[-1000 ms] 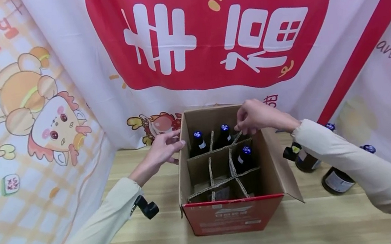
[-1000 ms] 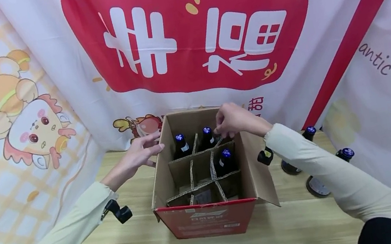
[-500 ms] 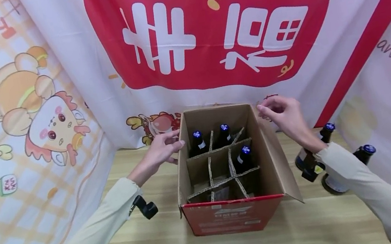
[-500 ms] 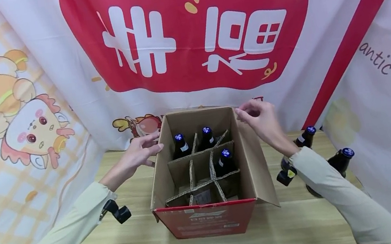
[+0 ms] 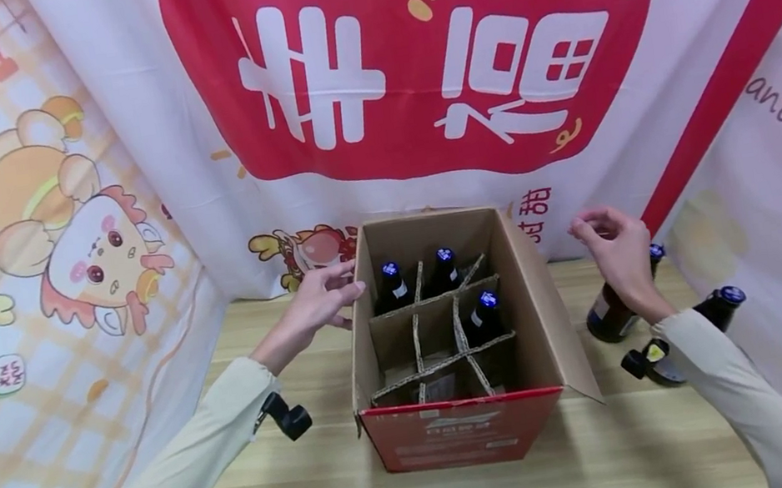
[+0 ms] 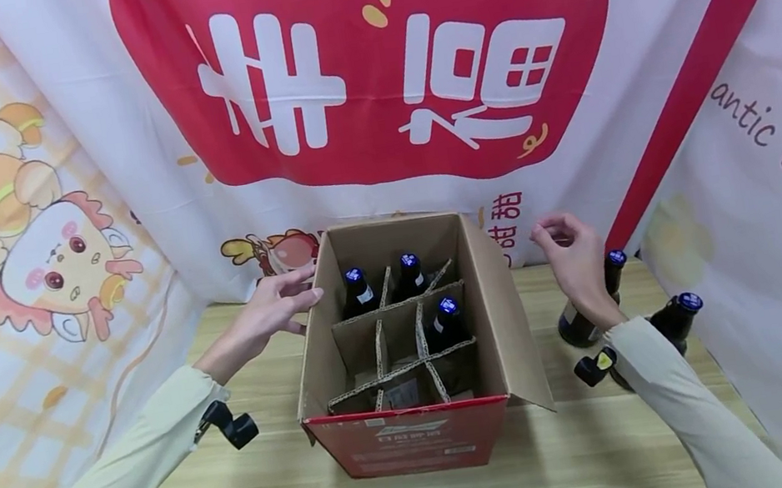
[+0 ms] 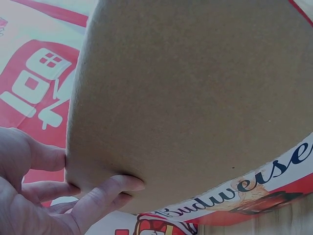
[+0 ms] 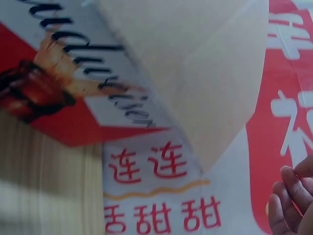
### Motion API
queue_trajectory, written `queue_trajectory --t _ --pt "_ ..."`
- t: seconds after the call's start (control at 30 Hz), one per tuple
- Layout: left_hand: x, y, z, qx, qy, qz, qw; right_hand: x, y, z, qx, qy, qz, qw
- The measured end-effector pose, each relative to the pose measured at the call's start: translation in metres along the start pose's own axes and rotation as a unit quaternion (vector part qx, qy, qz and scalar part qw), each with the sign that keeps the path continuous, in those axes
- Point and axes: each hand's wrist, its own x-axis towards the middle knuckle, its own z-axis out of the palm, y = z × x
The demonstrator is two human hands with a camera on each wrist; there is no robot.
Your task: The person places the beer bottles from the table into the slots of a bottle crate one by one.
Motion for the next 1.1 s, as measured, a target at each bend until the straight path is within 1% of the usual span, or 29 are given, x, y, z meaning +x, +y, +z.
queue_trajectory --t 0.17,0.23,0.33,0.47,0.53,0.57,0.63,0.7,0.8,0.87,0.93,1.03,1.1 --pt "0.002 -0.001 0.0 -0.006 -0.005 -0.001 1.0 0.002 0.024 -0.009 0.01 0.058 0.003 0.9982" --pt "0.003 -0.002 0.001 -0.01 -0.007 0.002 0.9999 0.002 0.031 -0.011 0.009 0.082 -0.006 0.9966" --pt "0.004 -0.002 0.001 -0.013 -0.007 0.005 0.9999 0.001 0.041 -0.014 -0.004 0.114 -0.03 0.9931" --pt "0.003 -0.002 0.001 -0.005 -0.004 0.005 1.0 -0.003 0.055 -0.019 -0.055 0.147 -0.083 0.9842" --pt "0.003 -0.002 0.0 -0.004 -0.001 0.004 1.0 -0.005 0.063 -0.023 -0.093 0.146 -0.1 0.9799" --pt "0.002 -0.003 0.001 -0.003 -0.001 0.003 1.0 -0.007 0.067 -0.024 -0.114 0.14 -0.101 0.9784" --pt "0.001 -0.004 0.001 -0.005 -0.002 0.001 1.0 -0.011 0.074 -0.028 -0.145 0.116 -0.08 0.9794" --pt "0.0 -0.005 0.003 -0.009 -0.004 0.002 0.9999 -0.014 0.08 -0.03 -0.171 0.089 -0.047 0.98" --pt "0.0 -0.006 0.004 -0.011 -0.003 0.006 0.9999 -0.019 0.088 -0.031 -0.166 0.071 0.004 0.9835" --pt "0.001 -0.004 0.005 -0.012 0.0 0.009 0.9999 -0.019 0.096 -0.029 -0.135 0.086 0.024 0.9868" --pt "0.001 -0.003 0.004 -0.011 0.002 0.011 0.9999 -0.02 0.104 -0.026 -0.095 0.119 0.043 0.9875" --pt "0.002 -0.001 0.003 -0.012 0.003 0.009 0.9999 -0.02 0.116 -0.019 -0.038 0.182 0.052 0.9812" --pt "0.002 -0.001 0.002 -0.011 0.005 0.009 0.9999 -0.021 0.121 -0.016 -0.019 0.212 0.048 0.9759"
